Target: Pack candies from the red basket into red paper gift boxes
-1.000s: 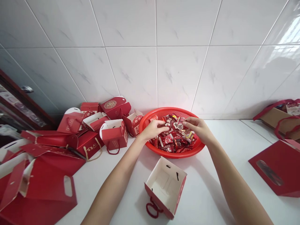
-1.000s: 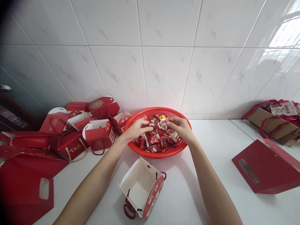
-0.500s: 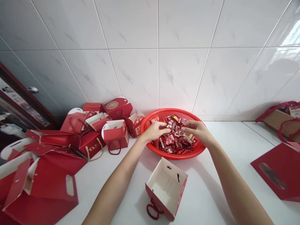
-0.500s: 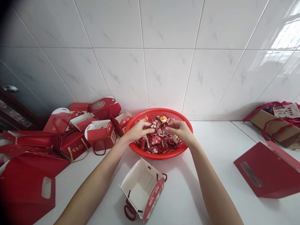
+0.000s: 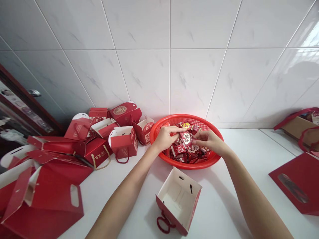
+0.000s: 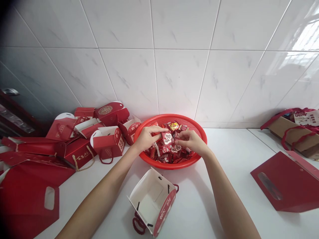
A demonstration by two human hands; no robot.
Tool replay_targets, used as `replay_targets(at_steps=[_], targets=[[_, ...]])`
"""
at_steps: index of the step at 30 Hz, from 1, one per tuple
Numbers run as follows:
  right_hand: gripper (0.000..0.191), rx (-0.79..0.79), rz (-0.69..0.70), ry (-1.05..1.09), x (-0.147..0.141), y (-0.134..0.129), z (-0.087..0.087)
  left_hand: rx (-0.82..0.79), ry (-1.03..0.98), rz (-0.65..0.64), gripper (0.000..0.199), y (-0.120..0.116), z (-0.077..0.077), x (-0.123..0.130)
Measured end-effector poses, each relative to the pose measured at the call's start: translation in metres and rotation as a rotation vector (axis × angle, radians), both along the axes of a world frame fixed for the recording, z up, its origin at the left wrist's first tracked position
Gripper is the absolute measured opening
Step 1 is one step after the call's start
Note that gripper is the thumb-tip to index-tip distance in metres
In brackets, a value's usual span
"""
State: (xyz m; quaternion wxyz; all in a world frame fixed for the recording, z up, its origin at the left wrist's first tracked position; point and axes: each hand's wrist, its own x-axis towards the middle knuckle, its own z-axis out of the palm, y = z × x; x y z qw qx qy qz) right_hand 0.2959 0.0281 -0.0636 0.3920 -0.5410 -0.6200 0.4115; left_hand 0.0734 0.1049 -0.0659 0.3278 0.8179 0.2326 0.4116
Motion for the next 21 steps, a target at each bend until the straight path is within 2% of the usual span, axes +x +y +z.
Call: replay_targets(at_steps=[10, 16, 21], targets=[[0.042, 0.003, 0.030, -0.055, 0.002, 0.002, -0.003, -0.022, -0.009, -0.023, 0.034, 0.002, -0.001, 0.000], [0.053, 0.171, -0.027, -0.068, -0.006, -0.002, 0.008, 0.027, 0.008, -0.016, 0.032, 0.001, -0.001, 0.000], [0.057, 0.092, 0.104, -0.085, -0.021, -0.008, 0.015, 0.059, 0.025, 0.010, 0.034, 0.000, 0.000, 0.001]])
